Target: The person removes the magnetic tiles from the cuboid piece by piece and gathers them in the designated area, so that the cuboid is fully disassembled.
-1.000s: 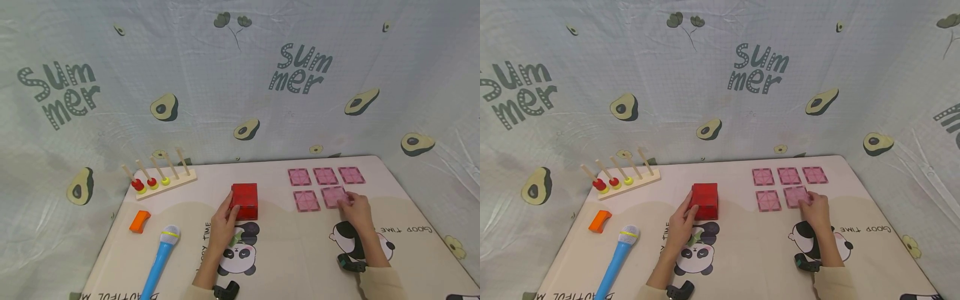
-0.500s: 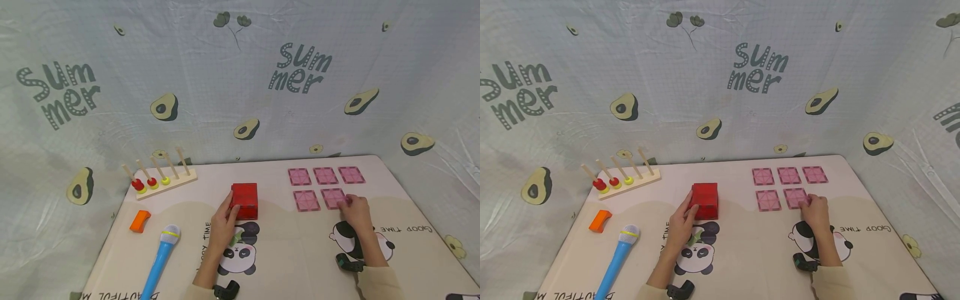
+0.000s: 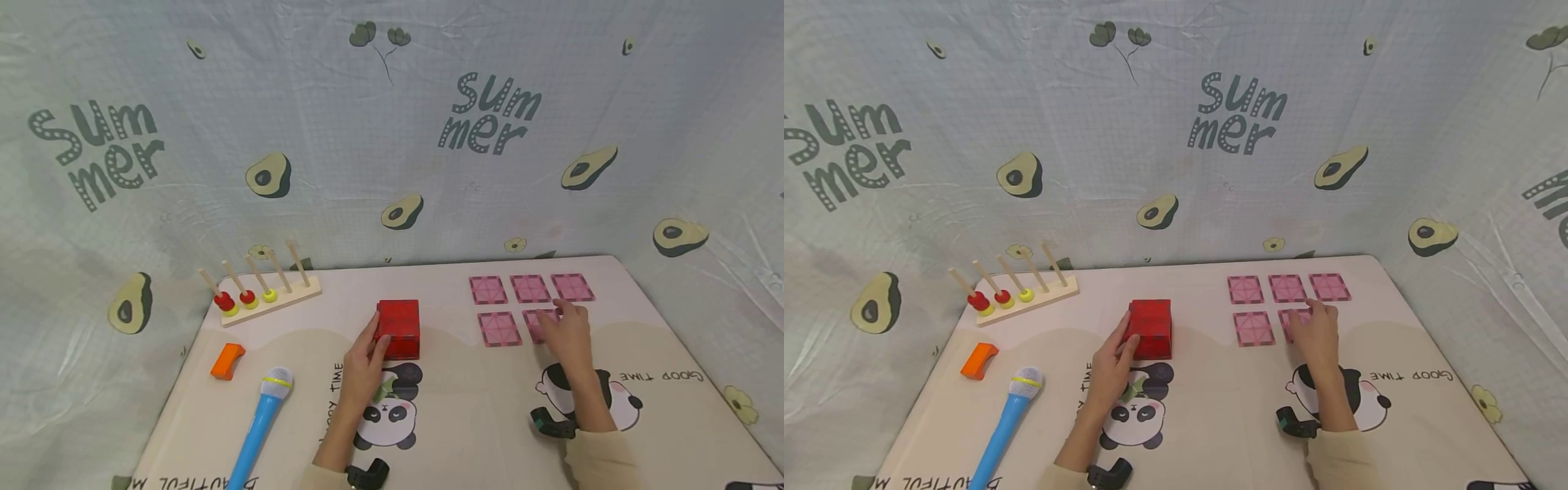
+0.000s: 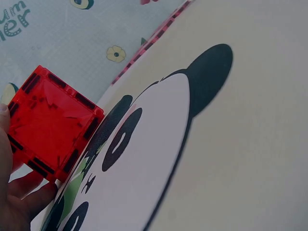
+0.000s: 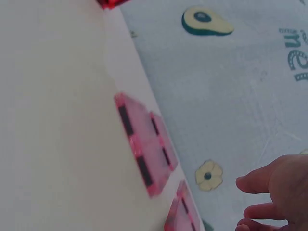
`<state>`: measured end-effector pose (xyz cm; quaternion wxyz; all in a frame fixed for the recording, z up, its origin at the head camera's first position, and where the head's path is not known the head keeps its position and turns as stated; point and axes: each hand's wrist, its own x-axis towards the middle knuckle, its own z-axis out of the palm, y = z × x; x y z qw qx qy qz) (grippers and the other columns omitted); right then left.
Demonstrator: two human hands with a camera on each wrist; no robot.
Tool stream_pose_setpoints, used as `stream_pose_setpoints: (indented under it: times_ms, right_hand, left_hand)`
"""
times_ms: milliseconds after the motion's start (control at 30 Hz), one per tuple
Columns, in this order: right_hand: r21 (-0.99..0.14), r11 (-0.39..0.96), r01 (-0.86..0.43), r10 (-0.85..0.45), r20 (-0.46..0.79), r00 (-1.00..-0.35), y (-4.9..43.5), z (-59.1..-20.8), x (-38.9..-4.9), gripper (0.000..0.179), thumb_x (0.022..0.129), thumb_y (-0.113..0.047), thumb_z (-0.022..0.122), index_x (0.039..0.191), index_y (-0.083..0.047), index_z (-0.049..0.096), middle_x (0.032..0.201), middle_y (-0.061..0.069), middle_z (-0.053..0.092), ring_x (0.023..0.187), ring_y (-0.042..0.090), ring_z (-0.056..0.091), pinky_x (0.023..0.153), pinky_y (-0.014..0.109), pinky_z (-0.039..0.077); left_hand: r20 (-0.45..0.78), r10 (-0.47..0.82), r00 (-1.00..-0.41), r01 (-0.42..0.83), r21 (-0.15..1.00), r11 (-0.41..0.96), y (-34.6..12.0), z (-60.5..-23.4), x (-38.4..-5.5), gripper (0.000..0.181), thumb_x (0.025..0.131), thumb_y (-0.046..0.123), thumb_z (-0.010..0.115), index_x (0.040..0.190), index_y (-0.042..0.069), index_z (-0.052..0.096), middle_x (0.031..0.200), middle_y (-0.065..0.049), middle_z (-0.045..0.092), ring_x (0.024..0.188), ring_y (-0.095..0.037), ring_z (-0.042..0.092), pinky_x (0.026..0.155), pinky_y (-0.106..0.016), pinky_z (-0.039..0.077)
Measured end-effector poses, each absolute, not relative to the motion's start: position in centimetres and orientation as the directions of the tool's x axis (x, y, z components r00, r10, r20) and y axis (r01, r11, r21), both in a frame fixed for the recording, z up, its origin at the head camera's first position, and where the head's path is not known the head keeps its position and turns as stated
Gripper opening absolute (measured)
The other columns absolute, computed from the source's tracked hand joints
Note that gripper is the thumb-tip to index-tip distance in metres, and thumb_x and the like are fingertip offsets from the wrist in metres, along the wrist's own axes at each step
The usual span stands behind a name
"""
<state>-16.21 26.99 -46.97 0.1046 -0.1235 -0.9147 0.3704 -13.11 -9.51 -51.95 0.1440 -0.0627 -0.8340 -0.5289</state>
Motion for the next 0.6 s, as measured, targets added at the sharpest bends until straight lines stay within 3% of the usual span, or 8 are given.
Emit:
stream_pose_setpoints:
  times_ms: [300,600]
  right_hand:
    - [-0.743,0.669,0.007,0.270,0.234,-0.934,23.7,-46.5,-17.2,0.051,0.100,-0.023,0.059,0.137,0.011,0.051,0.122,0.029,0.052,0.095,0.035,0.058,0.075,0.035,0.047]
    - [-0.761,0.648,-0.039,0.230,0.244,-0.942,20.5,-46.4,-17.7,0.048,0.098,-0.023,0.062,0.134,0.007,0.055,0.116,0.023,0.059,0.088,0.027,0.057,0.071,0.025,0.045]
  left_hand:
    - [0.299,-0.063,-0.952,0.241,0.861,0.448,-9.5,-52.1,-13.1,0.059,0.101,0.041,0.057,0.155,0.027,0.039,0.155,0.000,0.049,0.141,-0.022,0.050,0.104,-0.038,0.050]
    - [0.290,-0.060,-0.955,0.237,0.871,0.430,-9.5,-51.9,-13.1,0.059,0.100,0.041,0.058,0.155,0.027,0.039,0.154,0.000,0.049,0.140,-0.022,0.051,0.104,-0.038,0.050]
